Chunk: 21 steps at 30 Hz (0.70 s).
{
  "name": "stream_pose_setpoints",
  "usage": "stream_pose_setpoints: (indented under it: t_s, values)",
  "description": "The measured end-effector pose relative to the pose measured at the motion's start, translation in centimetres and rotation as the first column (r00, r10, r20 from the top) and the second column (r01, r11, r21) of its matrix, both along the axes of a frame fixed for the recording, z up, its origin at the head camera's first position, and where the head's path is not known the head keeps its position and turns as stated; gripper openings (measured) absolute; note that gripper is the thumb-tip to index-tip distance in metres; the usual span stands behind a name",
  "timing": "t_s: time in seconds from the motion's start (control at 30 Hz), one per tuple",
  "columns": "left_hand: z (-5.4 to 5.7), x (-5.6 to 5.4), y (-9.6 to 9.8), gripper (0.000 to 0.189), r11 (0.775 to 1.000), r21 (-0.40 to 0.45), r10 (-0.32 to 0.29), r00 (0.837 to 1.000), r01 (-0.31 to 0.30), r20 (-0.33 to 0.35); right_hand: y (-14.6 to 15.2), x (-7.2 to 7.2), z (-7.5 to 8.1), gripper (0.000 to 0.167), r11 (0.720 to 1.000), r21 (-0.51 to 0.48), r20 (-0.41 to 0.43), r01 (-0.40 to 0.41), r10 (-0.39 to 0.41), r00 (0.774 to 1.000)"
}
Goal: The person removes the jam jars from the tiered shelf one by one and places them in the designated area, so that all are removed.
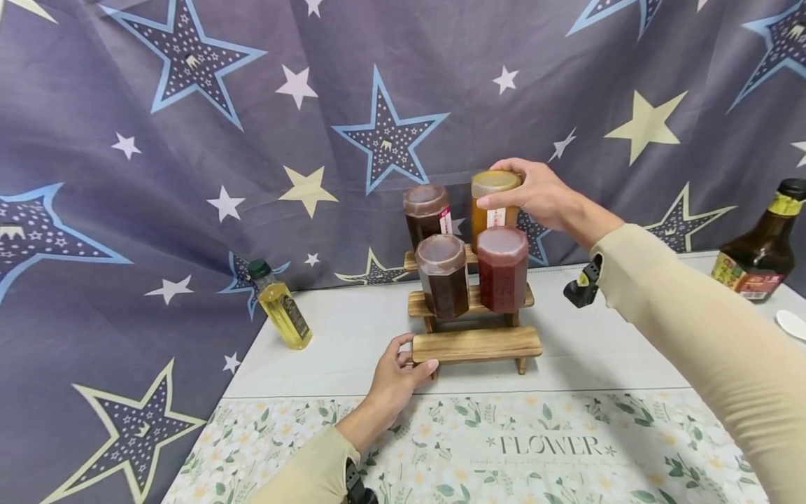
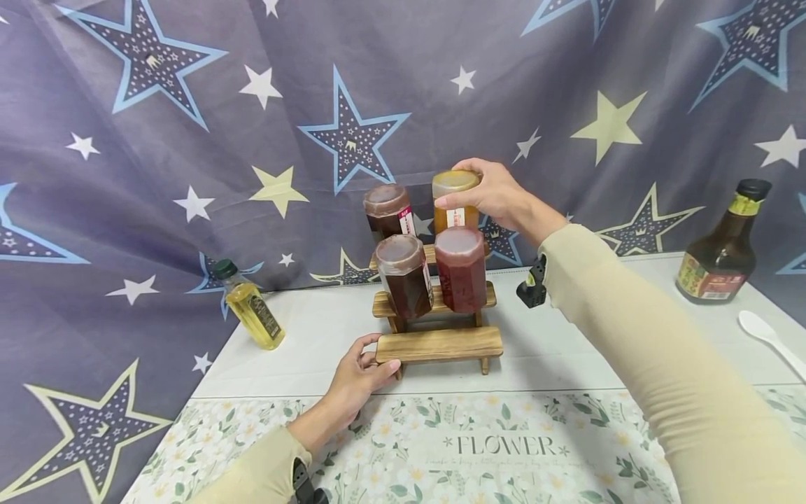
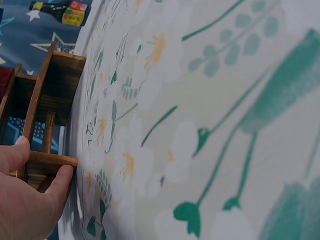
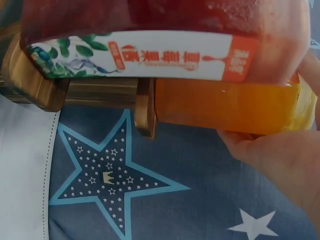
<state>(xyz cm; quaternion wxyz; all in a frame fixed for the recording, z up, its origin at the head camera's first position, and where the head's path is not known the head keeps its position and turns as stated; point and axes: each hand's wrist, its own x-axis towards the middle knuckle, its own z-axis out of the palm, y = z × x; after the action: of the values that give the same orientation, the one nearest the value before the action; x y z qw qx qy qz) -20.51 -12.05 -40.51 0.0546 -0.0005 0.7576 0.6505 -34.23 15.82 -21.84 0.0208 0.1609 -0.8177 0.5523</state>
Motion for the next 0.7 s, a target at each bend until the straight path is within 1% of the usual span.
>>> stream_pose_setpoints:
  t_s: [0.17,0.23,0.37,0.43,0.6,0.7]
  values:
    - [0.1,0.1,0.0,0.069,1.0,-0.015,0.004,1.0,-0.004,0.0,1.4,0.6,0.5,0.073,0.999,0.022,-0.007,0.04,-0.04,0.999]
    - [0.1,0.1,0.0,0.069,1.0,-0.026,0.007,1.0,-0.008,-0.002,2.1,0.9,0.9,0.072,0.999,0.004,-0.005,0.04,-0.04,0.999]
    - [0.1,0.1,0.0,0.07,0.999,-0.037,0.01,1.0,-0.01,-0.007,3.5,1.5,1.7,0.066,0.997,-0.07,0.008,0.029,-0.029,1.0]
    - [0.1,0.1,-0.1,0.07,0.999,-0.034,0.01,1.0,-0.01,-0.008,4.1,1.7,2.0,0.065,0.996,-0.076,0.02,0.035,-0.034,0.999]
    - [0.0,0.0,-0.1,0.07,1.0,-0.027,0.008,1.0,-0.008,-0.003,5.6,2.2,1.8,0.069,0.998,-0.035,0.037,0.057,-0.056,0.998]
    - [0.0,0.0,-0.1,0.07,1.0,-0.03,0.007,1.0,-0.007,-0.001,6.6,2.4,1.4,0.068,0.997,-0.034,0.028,0.074,-0.073,0.997]
